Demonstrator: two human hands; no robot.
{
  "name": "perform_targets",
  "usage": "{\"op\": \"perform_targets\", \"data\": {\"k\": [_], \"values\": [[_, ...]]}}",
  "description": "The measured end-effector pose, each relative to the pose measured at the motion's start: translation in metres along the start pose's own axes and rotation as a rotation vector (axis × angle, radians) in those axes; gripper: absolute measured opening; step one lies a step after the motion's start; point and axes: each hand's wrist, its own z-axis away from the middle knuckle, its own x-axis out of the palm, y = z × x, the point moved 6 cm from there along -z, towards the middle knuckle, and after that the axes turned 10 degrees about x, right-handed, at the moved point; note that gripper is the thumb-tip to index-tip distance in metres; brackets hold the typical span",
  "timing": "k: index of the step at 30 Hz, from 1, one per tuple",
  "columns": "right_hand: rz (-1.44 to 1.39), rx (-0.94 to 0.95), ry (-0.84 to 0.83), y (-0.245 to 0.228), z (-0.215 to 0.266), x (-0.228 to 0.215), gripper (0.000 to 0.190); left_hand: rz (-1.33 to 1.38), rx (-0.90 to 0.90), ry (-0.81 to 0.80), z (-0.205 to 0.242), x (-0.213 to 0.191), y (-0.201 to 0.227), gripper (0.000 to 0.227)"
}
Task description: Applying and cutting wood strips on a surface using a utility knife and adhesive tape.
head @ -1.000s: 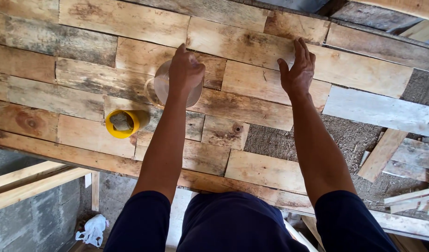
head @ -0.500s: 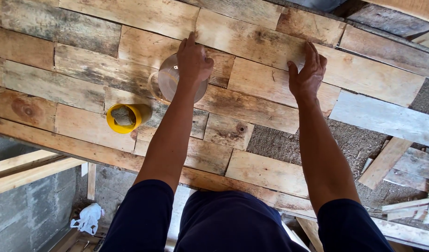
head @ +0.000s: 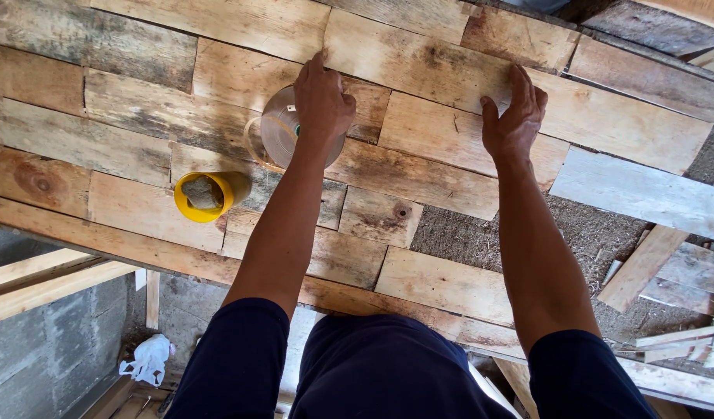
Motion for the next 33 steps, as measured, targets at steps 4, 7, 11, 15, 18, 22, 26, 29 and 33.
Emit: {"op": "perform_targets", "data": {"k": [4, 7, 11, 15, 18, 22, 26, 29, 33], "values": [[-0.001, 0.026, -0.008, -0.002, -0.001, -0.001, 0.070, -0.002, 0.001, 0.003, -0.002, 0.008, -0.005, 0.016], [0.009, 0.045, -0.032, 0.000, -0.001, 0.001, 0.071, 0.015, -0.028, -0.011, -0.002, 0.005, -0.005, 0.014], [0.019, 0.020, -0.014, 0.002, -0.003, 0.003, 0.070, 0.038, -0.034, 0.003, 0.000, 0.003, -0.007, 0.012], [0.023, 0.005, -0.004, 0.006, -0.002, 0.005, 0.072, 0.053, -0.014, 0.029, 0.002, 0.001, -0.006, 0.011], [0.031, 0.008, -0.013, 0.004, -0.002, 0.006, 0.072, 0.050, 0.008, 0.038, 0.002, -0.001, -0.004, 0.010], [0.025, 0.036, -0.006, 0.007, -0.003, 0.005, 0.072, 0.068, 0.023, 0.053, 0.002, -0.005, -0.003, 0.010], [0.017, -0.007, 0.021, 0.004, -0.002, 0.002, 0.072, 0.075, 0.033, 0.076, 0.001, -0.009, -0.004, 0.011], [-0.015, 0.012, 0.029, 0.009, -0.002, 0.003, 0.069, 0.095, 0.054, 0.116, 0.002, -0.008, -0.008, 0.010], [-0.123, 0.022, 0.116, 0.032, -0.004, 0.013, 0.061, 0.135, 0.021, 0.131, 0.000, -0.007, -0.012, 0.011]]}}
